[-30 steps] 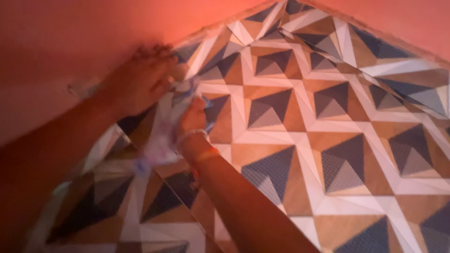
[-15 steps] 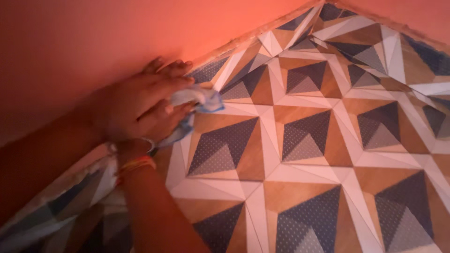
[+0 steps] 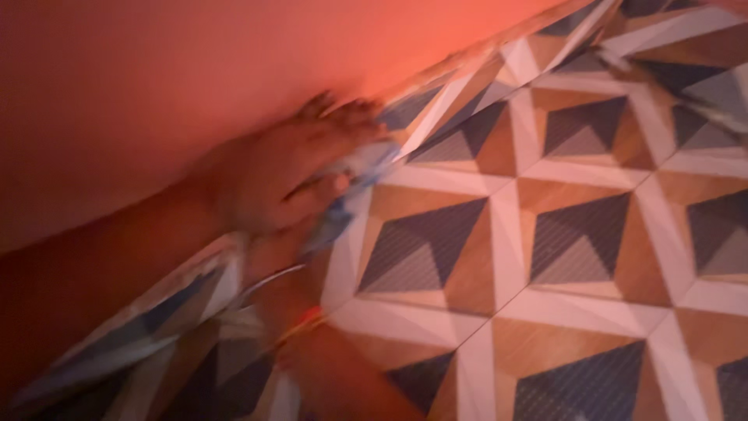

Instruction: The person wipes a geometrically patterned tiled floor with a cloth, moving systematically across the surface. They clean around a floor drain and along the base of a pink wall, using a bucket of water nearby.

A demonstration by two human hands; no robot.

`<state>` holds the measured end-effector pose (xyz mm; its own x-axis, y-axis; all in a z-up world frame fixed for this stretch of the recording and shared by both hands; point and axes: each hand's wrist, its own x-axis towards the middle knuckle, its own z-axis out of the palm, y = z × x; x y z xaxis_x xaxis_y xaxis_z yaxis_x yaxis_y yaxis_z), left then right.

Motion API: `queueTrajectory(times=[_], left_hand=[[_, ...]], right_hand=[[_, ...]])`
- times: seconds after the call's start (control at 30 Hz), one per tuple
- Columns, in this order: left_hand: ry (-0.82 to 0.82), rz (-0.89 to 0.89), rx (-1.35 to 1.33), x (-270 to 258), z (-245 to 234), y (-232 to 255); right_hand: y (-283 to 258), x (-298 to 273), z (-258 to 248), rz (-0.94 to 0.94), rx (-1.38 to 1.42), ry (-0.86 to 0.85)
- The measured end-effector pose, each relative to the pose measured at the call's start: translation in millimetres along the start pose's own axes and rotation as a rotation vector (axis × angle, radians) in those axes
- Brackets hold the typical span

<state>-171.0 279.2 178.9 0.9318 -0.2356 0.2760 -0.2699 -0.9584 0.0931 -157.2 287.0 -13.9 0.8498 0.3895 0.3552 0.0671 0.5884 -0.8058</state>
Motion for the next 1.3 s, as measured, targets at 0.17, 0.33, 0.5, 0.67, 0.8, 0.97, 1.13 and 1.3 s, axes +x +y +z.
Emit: queueTrajectory(times=[0.17, 0.33, 0.5, 0.67, 0.8, 0.97, 1.13, 1.3], left_hand=[[0.057, -0.009, -0.06, -6.2, 1.8, -0.7], [0.075, 0.02, -0.042, -6.2, 3.6, -4.7], [0.04, 0.04, -0.042, -1.4, 1.8, -3.4], [0.006, 0.03, 0.093, -0.3, 3.9, 2.9], [-0.043, -0.055, 0.036, 0.0, 5.4, 0.0], [-0.014, 0.032, 0.143, 2.6, 5.1, -2.9], [-0.014, -0.021, 0.148, 17.2, 6.8, 2.1], [0.268, 0.116, 0.285, 142.1, 59.7, -26.5]], right_hand=[[-39.9, -36.3, 18.5, 0.022, -0.35, -0.028], [-94.2, -24.8, 7.1, 0.066, -0.703, -0.025], [-92.1, 27.7, -20.8, -0.121, -1.128, 0.187], [-24.4, 80.4, -28.3, -0.305, -1.076, 0.337], [-6.7, 179.7, -73.4, -0.032, -1.391, 0.201], [-1.8, 222.4, -91.1, -0.017, -0.987, 0.288], [26.1, 136.8, -66.8, -0.138, 0.1, 0.146], [43.7, 152.6, -116.7, 0.036, 0.319, 0.029]])
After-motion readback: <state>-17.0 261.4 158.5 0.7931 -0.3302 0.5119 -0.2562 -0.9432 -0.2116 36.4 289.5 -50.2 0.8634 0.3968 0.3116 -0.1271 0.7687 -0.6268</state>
